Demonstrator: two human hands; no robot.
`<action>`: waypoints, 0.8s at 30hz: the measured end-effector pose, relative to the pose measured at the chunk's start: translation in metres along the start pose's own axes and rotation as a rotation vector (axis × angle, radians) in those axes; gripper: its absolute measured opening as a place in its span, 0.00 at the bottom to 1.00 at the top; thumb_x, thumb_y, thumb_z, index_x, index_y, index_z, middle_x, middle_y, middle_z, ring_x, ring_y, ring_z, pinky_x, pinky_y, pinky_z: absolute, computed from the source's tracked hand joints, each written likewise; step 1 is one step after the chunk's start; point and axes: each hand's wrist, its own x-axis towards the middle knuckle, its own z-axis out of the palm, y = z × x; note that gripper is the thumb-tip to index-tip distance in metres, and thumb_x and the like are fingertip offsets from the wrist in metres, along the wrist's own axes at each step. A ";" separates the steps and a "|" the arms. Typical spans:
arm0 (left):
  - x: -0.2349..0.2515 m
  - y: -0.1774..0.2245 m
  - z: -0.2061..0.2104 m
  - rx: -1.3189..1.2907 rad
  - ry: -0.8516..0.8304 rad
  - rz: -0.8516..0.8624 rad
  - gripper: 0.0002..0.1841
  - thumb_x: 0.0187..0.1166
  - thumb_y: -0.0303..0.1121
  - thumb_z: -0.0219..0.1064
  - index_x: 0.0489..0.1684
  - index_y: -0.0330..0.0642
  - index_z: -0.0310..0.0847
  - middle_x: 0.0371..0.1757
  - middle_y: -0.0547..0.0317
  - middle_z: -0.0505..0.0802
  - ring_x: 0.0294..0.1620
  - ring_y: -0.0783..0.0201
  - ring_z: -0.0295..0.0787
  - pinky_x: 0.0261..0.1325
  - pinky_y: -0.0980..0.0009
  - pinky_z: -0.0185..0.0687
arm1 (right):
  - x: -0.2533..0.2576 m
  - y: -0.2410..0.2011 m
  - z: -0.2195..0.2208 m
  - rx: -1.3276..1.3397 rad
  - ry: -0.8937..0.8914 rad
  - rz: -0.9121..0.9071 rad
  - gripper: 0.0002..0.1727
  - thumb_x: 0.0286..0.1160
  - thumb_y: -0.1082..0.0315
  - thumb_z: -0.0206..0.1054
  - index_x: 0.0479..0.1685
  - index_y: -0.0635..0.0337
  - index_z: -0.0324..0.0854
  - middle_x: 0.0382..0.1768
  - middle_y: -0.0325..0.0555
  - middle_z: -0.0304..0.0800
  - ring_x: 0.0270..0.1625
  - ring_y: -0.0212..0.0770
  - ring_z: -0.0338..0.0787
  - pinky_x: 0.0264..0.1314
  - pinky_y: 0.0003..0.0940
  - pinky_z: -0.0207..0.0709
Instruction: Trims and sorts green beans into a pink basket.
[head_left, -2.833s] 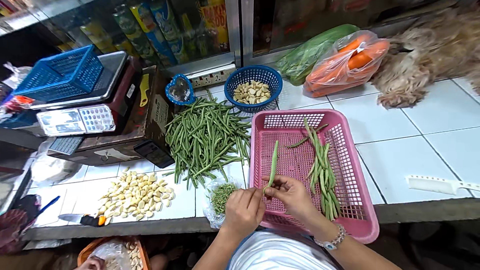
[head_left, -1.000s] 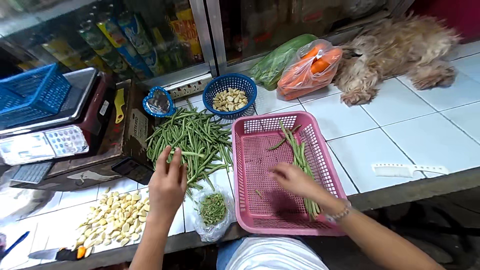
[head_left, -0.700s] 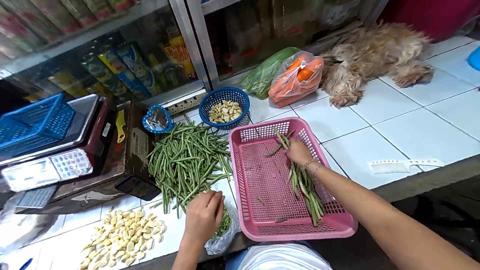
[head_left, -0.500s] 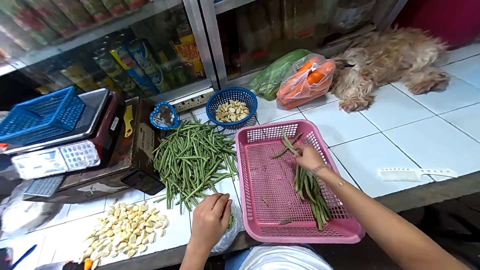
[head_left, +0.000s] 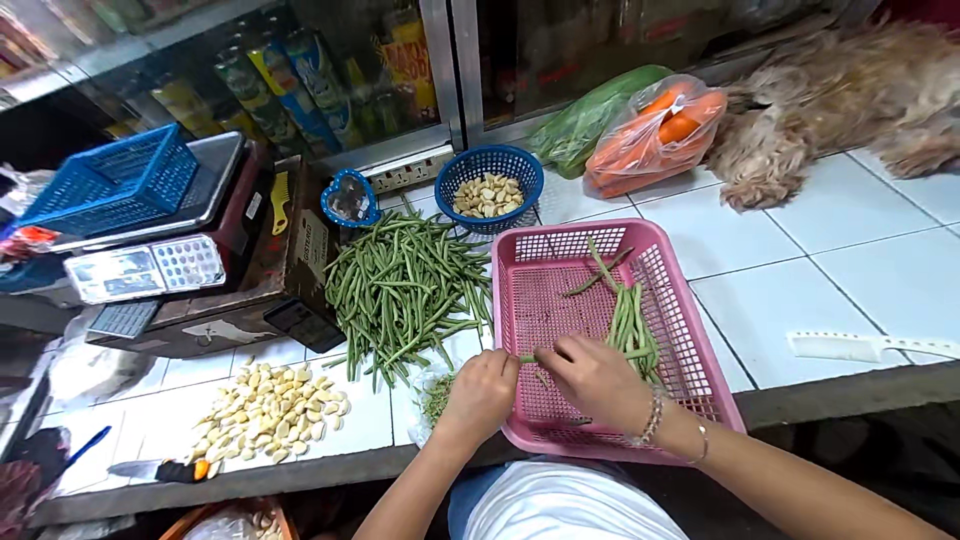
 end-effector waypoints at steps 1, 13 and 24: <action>-0.001 0.001 0.001 0.003 -0.038 -0.021 0.05 0.71 0.21 0.67 0.33 0.28 0.89 0.32 0.42 0.93 0.34 0.47 0.95 0.37 0.60 0.89 | 0.000 -0.005 0.002 0.028 -0.061 0.023 0.10 0.68 0.79 0.67 0.44 0.71 0.90 0.32 0.65 0.89 0.32 0.64 0.92 0.30 0.53 0.86; -0.016 0.001 0.005 0.155 -0.057 0.015 0.04 0.65 0.18 0.68 0.29 0.27 0.88 0.29 0.44 0.92 0.29 0.50 0.93 0.28 0.62 0.85 | 0.006 -0.002 0.000 0.165 -0.295 0.054 0.11 0.78 0.72 0.66 0.46 0.72 0.89 0.36 0.67 0.90 0.39 0.67 0.93 0.40 0.57 0.85; -0.021 0.017 -0.011 -0.321 0.435 -0.126 0.09 0.77 0.25 0.61 0.32 0.30 0.86 0.30 0.48 0.90 0.30 0.67 0.86 0.39 0.82 0.81 | 0.008 -0.028 0.006 0.390 0.370 -0.101 0.09 0.77 0.70 0.60 0.35 0.61 0.86 0.28 0.46 0.82 0.41 0.39 0.78 0.53 0.22 0.65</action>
